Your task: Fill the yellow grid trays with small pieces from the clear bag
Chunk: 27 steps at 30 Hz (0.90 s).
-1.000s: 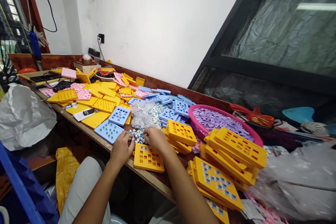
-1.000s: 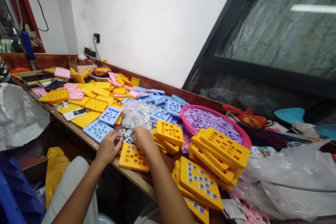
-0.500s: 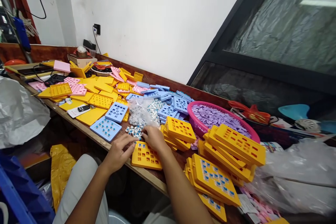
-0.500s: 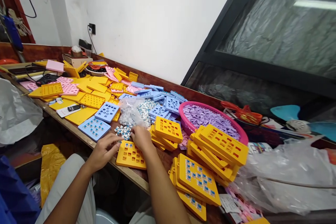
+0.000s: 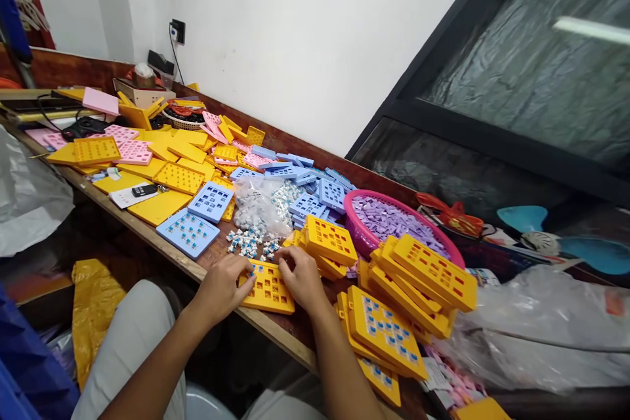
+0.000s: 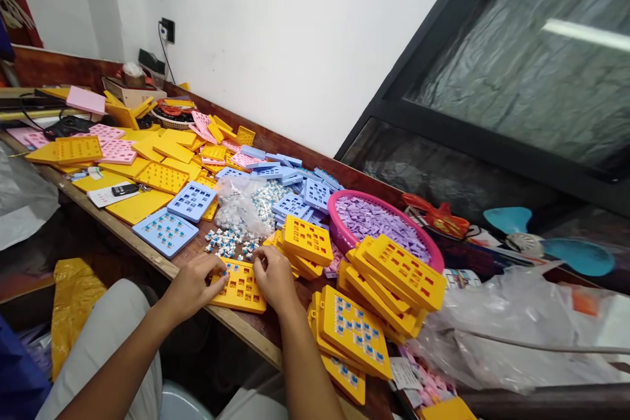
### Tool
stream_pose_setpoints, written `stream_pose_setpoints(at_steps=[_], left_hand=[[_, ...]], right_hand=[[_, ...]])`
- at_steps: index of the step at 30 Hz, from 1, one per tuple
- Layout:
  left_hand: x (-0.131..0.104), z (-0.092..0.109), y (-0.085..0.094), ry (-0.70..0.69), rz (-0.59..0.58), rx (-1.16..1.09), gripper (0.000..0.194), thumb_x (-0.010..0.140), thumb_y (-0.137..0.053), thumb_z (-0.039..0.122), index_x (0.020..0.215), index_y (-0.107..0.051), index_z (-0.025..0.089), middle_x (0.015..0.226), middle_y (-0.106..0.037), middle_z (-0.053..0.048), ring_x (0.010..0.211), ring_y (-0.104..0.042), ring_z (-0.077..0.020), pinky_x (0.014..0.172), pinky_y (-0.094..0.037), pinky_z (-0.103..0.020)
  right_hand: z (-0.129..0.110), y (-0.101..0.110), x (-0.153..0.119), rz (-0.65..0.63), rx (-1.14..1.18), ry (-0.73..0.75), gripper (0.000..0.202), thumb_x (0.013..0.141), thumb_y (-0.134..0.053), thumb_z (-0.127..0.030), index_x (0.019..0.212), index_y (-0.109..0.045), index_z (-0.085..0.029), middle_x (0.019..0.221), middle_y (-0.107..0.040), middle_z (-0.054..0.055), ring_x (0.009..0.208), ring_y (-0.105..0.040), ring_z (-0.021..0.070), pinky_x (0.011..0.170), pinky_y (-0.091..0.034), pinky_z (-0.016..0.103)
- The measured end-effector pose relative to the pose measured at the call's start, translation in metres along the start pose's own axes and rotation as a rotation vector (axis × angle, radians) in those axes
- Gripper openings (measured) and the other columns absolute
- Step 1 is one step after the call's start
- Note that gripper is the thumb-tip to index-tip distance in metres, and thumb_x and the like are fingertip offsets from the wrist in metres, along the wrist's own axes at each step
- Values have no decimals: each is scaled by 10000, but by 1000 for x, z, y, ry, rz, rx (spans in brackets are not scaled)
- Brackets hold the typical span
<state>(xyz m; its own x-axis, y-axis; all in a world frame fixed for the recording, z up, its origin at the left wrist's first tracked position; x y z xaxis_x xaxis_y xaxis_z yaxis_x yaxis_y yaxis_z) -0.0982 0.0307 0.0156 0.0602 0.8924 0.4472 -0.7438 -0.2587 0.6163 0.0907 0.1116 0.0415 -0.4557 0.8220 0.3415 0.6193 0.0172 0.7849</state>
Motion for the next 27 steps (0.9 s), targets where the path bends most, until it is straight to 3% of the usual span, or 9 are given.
stream_pose_setpoints(at_steps=[3, 11, 16, 21, 27], left_hand=[[8, 1, 0, 20, -43, 50, 79, 906, -648, 235, 851, -594, 215, 886, -668, -27, 888, -615, -219, 749, -434, -318], [26, 1, 2, 56, -121, 73, 120, 855, -715, 270, 790, -622, 229, 864, -678, -3, 824, -635, -201, 698, -401, -295], [17, 0, 6, 63, -166, -71, 77, 860, -718, 290, 909, -686, 240, 886, -705, 0, 842, -650, -194, 707, -428, -278], [5, 4, 11, 59, -218, -113, 88, 847, -753, 322, 847, -720, 240, 909, -730, -3, 880, -668, -204, 784, -457, -286], [2, 4, 8, 86, -173, -86, 99, 871, -727, 338, 859, -733, 240, 913, -721, -21, 852, -664, -203, 755, -458, -294]], right_hand=[[7, -4, 4, -23, -13, -7, 191, 860, -567, -141, 986, -698, -198, 975, -702, 55, 826, -632, 191, 802, -486, 313], [5, -14, 12, -176, -206, -53, 274, 951, -549, -180, 1102, -762, -263, 1074, -744, 56, 1016, -663, 216, 905, -461, 290], [3, -12, 11, -245, -75, -54, 186, 932, -615, -217, 1004, -783, -248, 1046, -782, 38, 965, -699, 211, 886, -474, 284], [5, -13, 6, -295, 16, -85, 177, 851, -697, -192, 1014, -759, -223, 979, -783, 29, 888, -702, 204, 770, -473, 271], [2, -10, 4, -226, -5, -78, 84, 850, -691, -216, 922, -731, -204, 915, -753, 40, 836, -661, 195, 743, -462, 279]])
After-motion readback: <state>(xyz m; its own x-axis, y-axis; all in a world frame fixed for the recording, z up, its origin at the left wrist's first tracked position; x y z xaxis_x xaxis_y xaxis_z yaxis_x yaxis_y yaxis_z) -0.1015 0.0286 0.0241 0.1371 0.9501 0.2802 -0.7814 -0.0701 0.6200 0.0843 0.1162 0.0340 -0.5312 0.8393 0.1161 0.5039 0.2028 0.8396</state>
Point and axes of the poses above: each hand's wrist, its own x-axis towards the middle knuckle, its own y-axis out of the back of the hand, z = x × y, the point moved 3 cm from there along x, towards the middle knuckle
